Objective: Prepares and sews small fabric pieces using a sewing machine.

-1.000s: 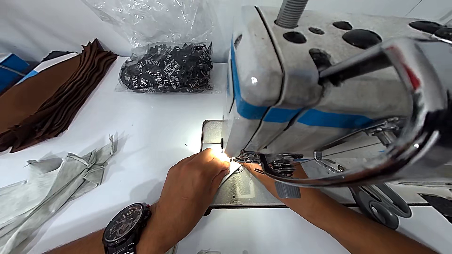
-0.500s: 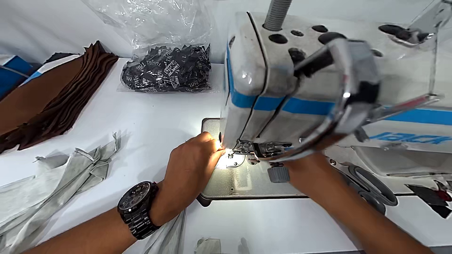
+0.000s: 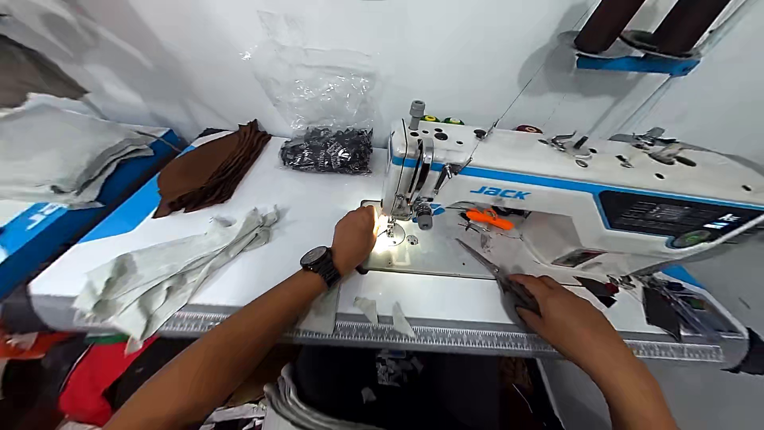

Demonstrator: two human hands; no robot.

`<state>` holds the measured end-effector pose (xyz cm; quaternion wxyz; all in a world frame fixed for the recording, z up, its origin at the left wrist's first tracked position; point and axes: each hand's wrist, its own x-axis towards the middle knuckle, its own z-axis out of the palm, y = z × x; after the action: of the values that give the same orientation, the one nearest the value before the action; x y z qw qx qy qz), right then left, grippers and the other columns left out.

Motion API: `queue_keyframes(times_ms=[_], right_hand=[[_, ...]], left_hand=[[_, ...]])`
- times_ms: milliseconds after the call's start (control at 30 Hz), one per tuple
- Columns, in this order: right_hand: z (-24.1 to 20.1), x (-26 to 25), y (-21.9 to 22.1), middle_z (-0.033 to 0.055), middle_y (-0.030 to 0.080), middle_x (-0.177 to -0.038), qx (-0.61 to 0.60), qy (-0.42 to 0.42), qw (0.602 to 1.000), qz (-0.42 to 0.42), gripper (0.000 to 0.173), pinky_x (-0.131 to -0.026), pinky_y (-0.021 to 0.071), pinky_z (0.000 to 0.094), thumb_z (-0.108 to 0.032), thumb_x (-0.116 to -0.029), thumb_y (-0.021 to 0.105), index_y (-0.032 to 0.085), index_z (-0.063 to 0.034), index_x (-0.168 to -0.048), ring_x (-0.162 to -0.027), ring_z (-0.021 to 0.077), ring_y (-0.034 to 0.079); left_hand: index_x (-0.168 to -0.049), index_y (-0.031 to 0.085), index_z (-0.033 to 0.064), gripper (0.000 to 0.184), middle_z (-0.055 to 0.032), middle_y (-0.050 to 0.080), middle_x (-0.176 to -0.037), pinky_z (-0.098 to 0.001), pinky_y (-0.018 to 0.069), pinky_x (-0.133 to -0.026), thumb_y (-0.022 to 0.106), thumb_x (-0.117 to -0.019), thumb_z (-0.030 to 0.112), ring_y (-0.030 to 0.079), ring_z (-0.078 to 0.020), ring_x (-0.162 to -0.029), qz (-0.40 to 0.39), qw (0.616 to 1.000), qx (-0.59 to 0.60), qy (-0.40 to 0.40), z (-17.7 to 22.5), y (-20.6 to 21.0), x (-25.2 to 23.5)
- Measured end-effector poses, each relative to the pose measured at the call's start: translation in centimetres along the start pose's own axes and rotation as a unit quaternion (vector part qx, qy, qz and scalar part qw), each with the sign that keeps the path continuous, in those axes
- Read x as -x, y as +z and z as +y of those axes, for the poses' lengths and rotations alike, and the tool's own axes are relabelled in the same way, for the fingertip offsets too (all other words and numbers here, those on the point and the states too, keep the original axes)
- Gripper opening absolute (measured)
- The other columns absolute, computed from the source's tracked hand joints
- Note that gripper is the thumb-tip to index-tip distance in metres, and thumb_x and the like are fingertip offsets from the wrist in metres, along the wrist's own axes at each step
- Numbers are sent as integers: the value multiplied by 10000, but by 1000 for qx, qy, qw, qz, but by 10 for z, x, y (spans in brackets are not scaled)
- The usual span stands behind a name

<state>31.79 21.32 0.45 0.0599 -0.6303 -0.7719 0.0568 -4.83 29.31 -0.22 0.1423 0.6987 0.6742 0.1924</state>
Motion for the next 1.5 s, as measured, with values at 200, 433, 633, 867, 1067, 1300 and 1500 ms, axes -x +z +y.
queue_keyframes(times_ms=[200,433,633,867,1067,1300,1500], right_hand=[[-88,39,-10,224,677,-1157,-1,-43,994,-103,477,-831,542,633,-187,-873,779,657,-71,-1320,-994,429,679],[-130,37,2,216,659,-1141,-6,-265,960,-94,504,-858,565,572,7,-896,707,641,-126,-1378,-1033,406,659],[-51,90,23,156,674,-1263,-175,-268,945,-71,598,-955,556,559,-70,-889,711,573,-144,-1467,-1136,337,662],[-128,159,76,5,704,-896,-506,-163,840,-109,680,-601,575,272,-487,-868,787,603,-25,-1332,-724,82,658],[-171,141,74,-14,688,-860,-519,-206,824,-99,640,-549,535,213,-508,-880,772,623,-19,-1265,-670,48,623],[-179,135,71,-22,678,-806,-526,-209,819,-93,498,-534,517,196,-336,-898,773,626,-7,-1242,-632,29,605],[-180,135,75,-2,663,-852,-543,-215,803,-115,532,-582,528,209,-351,-906,751,584,11,-1258,-689,46,612]], left_hand=[[-1231,550,-57,293,-188,671,-1055,-464,592,-843,503,-1082,191,699,-254,-921,88,922,376,-29,-22,-56,100],[-1199,652,58,212,-23,667,-890,-247,554,-683,484,-1077,105,625,-82,-723,126,800,582,-73,-16,-79,223],[-1034,751,58,110,-75,719,-817,-273,560,-608,665,-984,106,659,-136,-671,147,815,554,-82,-4,-40,252],[-1053,784,111,123,-77,733,-848,-300,585,-617,704,-963,134,684,-183,-702,146,827,538,-71,17,-16,258],[-1116,791,204,174,52,720,-934,-254,592,-604,700,-968,217,674,-105,-720,187,887,421,-18,24,-7,261],[-1146,786,219,199,76,704,-929,-215,570,-618,666,-988,229,656,-67,-748,196,898,393,-2,23,-8,264],[-1154,787,220,209,78,694,-903,-209,549,-594,649,-998,233,637,-64,-712,198,899,390,0,20,-8,264]])
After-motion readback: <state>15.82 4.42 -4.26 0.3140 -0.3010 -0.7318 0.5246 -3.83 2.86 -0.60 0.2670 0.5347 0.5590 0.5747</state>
